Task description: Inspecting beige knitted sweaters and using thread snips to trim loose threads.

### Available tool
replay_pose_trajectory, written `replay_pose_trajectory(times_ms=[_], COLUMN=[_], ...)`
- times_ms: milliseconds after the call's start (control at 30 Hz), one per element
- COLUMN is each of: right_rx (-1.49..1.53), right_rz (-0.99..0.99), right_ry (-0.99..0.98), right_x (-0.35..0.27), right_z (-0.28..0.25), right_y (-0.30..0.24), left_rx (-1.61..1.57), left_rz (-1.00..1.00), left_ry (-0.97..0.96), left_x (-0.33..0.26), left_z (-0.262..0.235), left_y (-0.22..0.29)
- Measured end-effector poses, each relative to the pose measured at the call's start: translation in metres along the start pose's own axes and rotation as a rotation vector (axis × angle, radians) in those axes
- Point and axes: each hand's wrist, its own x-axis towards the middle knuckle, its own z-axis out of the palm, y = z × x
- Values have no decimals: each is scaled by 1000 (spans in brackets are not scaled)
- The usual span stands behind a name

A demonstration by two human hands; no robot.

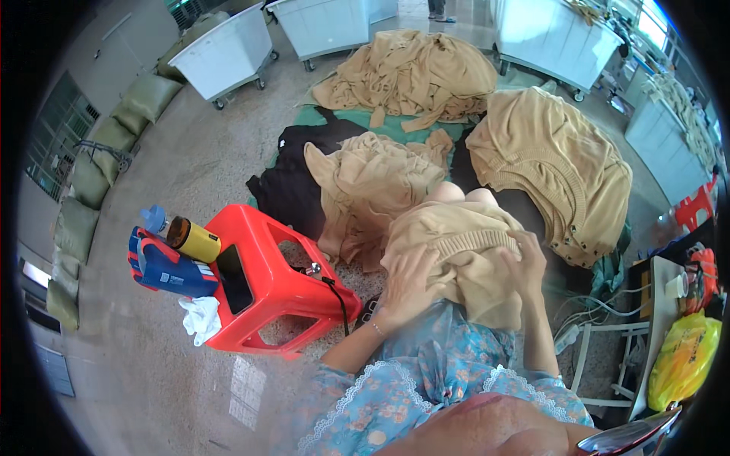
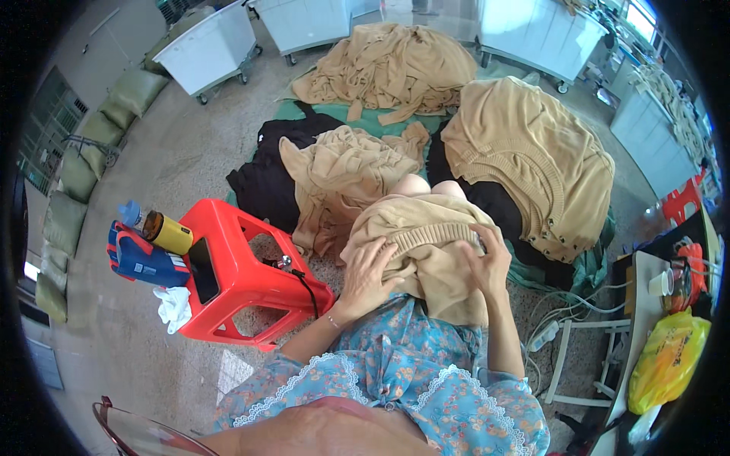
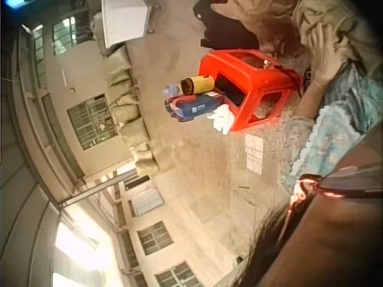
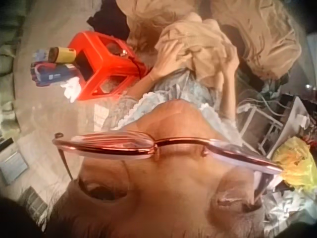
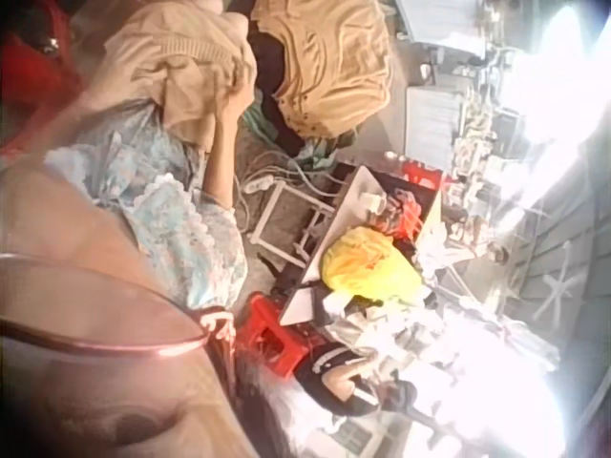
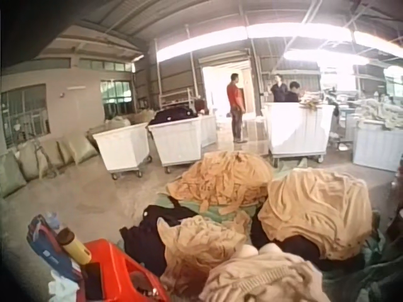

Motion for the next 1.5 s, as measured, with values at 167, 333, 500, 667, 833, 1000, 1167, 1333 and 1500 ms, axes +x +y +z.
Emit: replay_pose_trajectory(times_ms=[167,333,500,667,833,1000,1167,1333,1500], right_rx=[-10,-159,-80,370,330,507,-59,-289,-510], right_rz=[13,137,97,209,-77,-233,-95,124,66], right_ry=[-251,-84,16,17,-231,-247,-32,-46,538], right_x=[-22,-32,-15,2,14,9,20,27,72], right_z=[0,6,18,9,11,12,21,7,-126], right_y=[25,59,58,38,6,-9,-2,118,95], left_rx=[19,-641,-585,-1014,-921,-1032,-1035,-719,341], left_rz=[22,-350,36,-4,109,-33,-2,87,256], left_ry=[70,157,30,94,-71,71,39,-62,58], left_x=[0,0,29,34,48,57,44,70,139], left_z=[8,-14,-145,-188,-195,-192,-217,-238,-268], left_y=[-36,-48,26,43,53,58,60,54,20])
